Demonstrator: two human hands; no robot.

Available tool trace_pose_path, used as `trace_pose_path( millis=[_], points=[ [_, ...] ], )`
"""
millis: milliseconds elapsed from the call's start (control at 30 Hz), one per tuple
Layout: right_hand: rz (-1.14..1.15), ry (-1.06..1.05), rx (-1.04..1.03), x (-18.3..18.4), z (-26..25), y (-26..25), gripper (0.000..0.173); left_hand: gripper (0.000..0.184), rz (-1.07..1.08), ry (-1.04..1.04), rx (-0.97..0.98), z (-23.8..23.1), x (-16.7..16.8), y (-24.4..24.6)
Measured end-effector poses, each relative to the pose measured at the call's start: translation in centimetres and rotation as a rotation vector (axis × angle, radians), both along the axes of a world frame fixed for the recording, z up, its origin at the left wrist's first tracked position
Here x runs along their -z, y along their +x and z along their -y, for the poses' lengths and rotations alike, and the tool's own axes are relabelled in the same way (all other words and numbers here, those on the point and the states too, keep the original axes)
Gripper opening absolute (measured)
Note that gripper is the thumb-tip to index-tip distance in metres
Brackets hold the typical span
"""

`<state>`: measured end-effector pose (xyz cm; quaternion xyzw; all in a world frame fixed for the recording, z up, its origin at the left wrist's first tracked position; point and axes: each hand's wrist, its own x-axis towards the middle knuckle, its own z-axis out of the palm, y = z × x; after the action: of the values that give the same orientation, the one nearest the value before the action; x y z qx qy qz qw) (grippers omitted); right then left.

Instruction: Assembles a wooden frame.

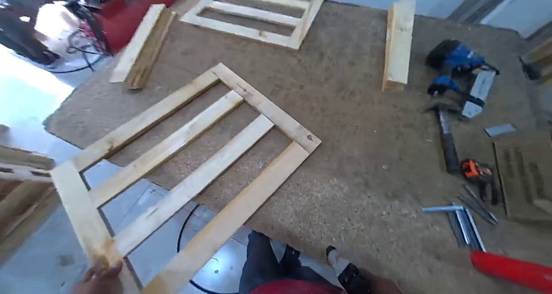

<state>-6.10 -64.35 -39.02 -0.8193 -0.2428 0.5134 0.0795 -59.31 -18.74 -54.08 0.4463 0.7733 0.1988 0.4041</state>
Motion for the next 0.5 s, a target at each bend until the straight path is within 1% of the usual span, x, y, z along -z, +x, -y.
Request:
trace_pose_path(
  millis=[67,133,167,200,233,300,367,433,467,500],
  points=[
    [-0.025,-0.017,0.026,-0.7,-0.8,0.1,0.066,0.059,-0.066,-0.007,0.044,-3.1,-0.4,0.5],
    [-0.035,-0.005,0.113,-1.3,-2.2,0.4,0.064,0.055,-0.273,-0.021,0.094,-5.1,-2.7,3.4],
    [-0.035,0.002,0.168,-1.5,-3.1,0.6,0.063,0.058,-0.405,0.002,0.136,-5.5,-4.4,6.1],
    [-0.032,-0.001,0.221,-1.8,-4.2,0.8,0.062,0.063,-0.486,0.065,0.198,-5.6,-6.1,9.4],
    [-0.022,-0.001,0.265,-1.8,-5.4,1.1,0.062,0.066,-0.494,0.156,0.287,-5.5,-7.8,13.3],
    [0.002,0.002,0.313,-1.7,-7.8,1.9,0.066,0.061,-0.348,0.279,0.611,-5.2,-9.7,21.9],
    [0.012,-0.008,0.310,-1.9,-10.5,2.9,0.067,0.056,-0.223,0.258,0.993,-4.9,-10.2,31.7],
    [0.026,-0.008,0.295,-2.1,-13.0,3.7,0.066,0.055,-0.185,0.232,1.399,-4.5,-9.6,42.0],
    [0.036,-0.009,0.293,-2.2,-14.0,3.9,0.065,0.057,-0.185,0.272,1.589,-4.3,-8.8,46.9],
    [0.048,-0.009,0.297,-2.2,-14.9,3.9,0.064,0.061,-0.173,0.358,1.759,-4.3,-7.7,51.4]
  ],
)
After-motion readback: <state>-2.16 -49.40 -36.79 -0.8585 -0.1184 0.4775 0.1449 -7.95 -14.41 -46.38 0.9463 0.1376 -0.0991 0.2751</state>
